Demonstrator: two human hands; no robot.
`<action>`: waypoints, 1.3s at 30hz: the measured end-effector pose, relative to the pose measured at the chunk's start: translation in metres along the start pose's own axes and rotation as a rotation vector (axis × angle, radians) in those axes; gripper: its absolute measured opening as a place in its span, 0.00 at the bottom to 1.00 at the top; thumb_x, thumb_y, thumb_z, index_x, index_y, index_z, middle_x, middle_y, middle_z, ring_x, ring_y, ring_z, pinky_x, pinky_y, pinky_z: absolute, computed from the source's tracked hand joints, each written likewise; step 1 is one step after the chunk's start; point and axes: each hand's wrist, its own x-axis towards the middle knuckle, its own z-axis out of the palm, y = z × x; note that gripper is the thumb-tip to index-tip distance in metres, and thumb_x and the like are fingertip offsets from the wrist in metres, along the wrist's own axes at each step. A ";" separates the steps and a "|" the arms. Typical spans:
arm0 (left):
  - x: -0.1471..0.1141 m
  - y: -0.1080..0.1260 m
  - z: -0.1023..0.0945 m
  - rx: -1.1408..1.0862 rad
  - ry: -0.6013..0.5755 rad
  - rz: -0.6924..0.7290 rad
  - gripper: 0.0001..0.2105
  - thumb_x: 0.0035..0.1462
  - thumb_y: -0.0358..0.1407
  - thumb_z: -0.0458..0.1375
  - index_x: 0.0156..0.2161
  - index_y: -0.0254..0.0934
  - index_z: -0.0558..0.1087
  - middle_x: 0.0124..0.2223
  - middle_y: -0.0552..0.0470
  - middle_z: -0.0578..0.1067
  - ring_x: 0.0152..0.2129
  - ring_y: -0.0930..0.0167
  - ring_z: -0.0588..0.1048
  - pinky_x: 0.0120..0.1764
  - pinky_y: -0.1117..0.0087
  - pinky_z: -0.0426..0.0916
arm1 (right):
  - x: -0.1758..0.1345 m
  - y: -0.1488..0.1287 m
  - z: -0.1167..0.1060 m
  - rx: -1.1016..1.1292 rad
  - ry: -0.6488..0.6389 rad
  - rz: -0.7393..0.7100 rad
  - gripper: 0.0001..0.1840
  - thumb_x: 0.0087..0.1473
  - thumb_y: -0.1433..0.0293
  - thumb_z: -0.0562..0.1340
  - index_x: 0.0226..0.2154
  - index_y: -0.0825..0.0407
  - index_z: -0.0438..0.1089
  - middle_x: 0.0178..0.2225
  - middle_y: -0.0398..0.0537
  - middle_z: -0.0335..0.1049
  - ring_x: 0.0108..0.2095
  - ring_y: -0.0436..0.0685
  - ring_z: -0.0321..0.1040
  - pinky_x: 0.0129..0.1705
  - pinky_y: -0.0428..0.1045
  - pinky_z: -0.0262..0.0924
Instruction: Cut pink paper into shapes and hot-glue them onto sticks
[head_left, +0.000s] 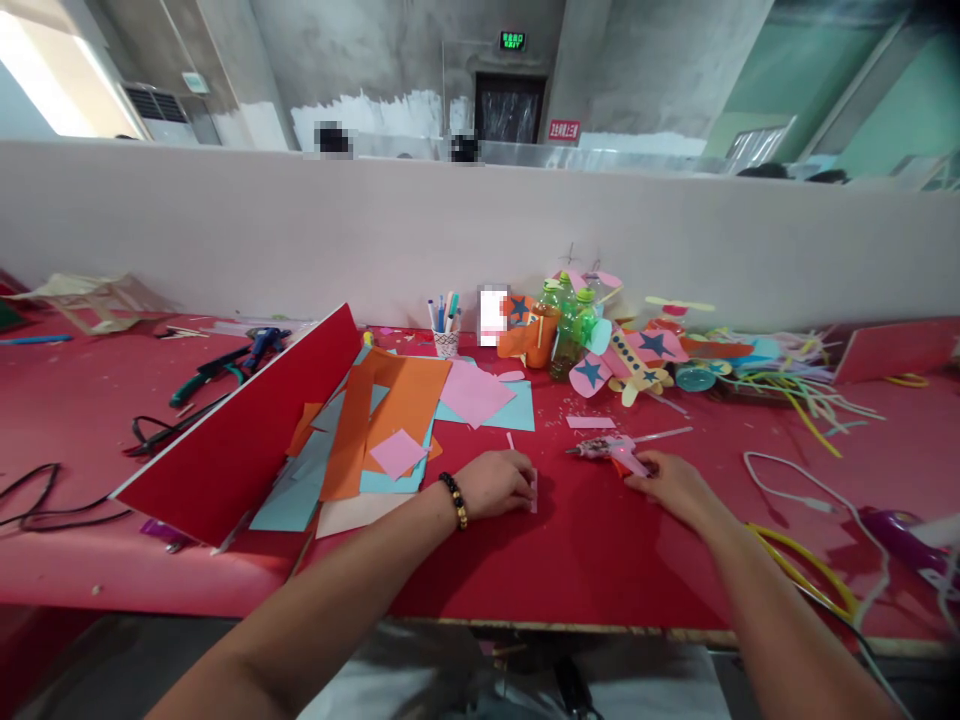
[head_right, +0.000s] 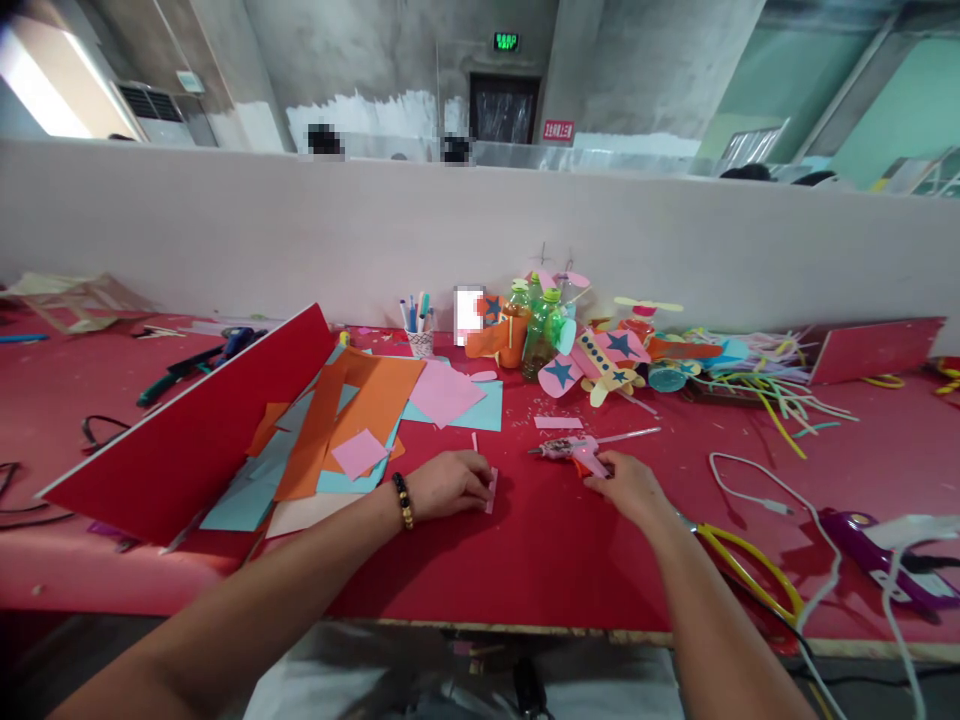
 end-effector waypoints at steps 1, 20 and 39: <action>-0.002 0.001 0.003 -0.004 0.018 -0.015 0.10 0.57 0.39 0.55 0.36 0.43 0.78 0.40 0.51 0.75 0.39 0.71 0.71 0.42 0.75 0.61 | 0.002 -0.001 -0.001 0.063 -0.050 0.029 0.17 0.37 0.63 0.65 0.34 0.52 0.72 0.28 0.47 0.74 0.24 0.56 0.69 0.24 0.47 0.57; -0.009 0.004 0.016 -0.073 0.105 -0.133 0.10 0.56 0.41 0.56 0.39 0.41 0.77 0.44 0.51 0.76 0.42 0.71 0.71 0.46 0.73 0.62 | -0.074 -0.043 0.017 0.914 -0.176 0.076 0.15 0.49 0.58 0.61 0.36 0.51 0.67 0.32 0.51 0.74 0.26 0.56 0.70 0.28 0.51 0.63; -0.007 0.009 0.018 -0.013 0.165 -0.147 0.13 0.58 0.42 0.54 0.36 0.38 0.78 0.41 0.49 0.75 0.39 0.70 0.71 0.43 0.73 0.63 | -0.071 -0.067 0.032 0.309 0.023 -0.168 0.17 0.53 0.58 0.57 0.43 0.50 0.59 0.32 0.49 0.70 0.26 0.56 0.68 0.29 0.49 0.62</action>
